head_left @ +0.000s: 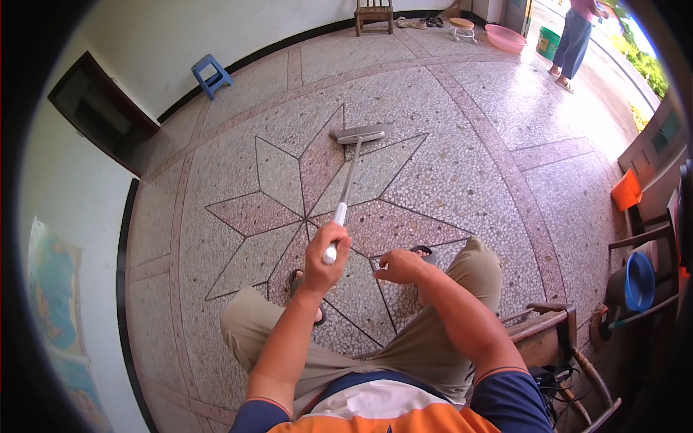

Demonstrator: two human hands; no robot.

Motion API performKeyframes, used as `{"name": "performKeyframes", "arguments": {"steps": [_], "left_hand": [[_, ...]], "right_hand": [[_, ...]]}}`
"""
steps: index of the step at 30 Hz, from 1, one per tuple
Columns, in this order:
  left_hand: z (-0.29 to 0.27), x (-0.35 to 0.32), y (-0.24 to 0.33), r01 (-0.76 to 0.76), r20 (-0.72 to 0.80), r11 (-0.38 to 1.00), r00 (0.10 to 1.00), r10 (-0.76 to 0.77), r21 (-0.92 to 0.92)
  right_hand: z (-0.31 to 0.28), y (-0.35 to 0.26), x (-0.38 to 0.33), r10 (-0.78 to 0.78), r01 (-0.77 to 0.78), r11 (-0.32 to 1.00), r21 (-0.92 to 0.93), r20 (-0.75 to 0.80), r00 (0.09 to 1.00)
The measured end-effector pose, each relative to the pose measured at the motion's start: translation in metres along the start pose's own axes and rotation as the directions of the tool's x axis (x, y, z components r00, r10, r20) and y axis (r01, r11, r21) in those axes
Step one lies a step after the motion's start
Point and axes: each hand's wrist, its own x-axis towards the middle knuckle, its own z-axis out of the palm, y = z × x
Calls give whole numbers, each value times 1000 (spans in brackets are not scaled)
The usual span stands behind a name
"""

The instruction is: Using a squeegee to push water or debris across a patterned tile floor while seated.

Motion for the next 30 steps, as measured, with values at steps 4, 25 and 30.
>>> {"name": "performKeyframes", "arguments": {"steps": [4, 25, 30], "left_hand": [[15, 17, -39, 16, -37, 999, 999, -14, 51], [-130, -75, 159, -266, -325, 962, 917, 233, -59], [-134, -64, 187, -388, -485, 918, 820, 303, -84]], "right_hand": [[-7, -3, -3, 52, -51, 999, -20, 52, 997], [8, 2, 1, 31, -29, 997, -70, 28, 999], [10, 0, -4, 2, -1, 999, -52, 16, 1000]]}}
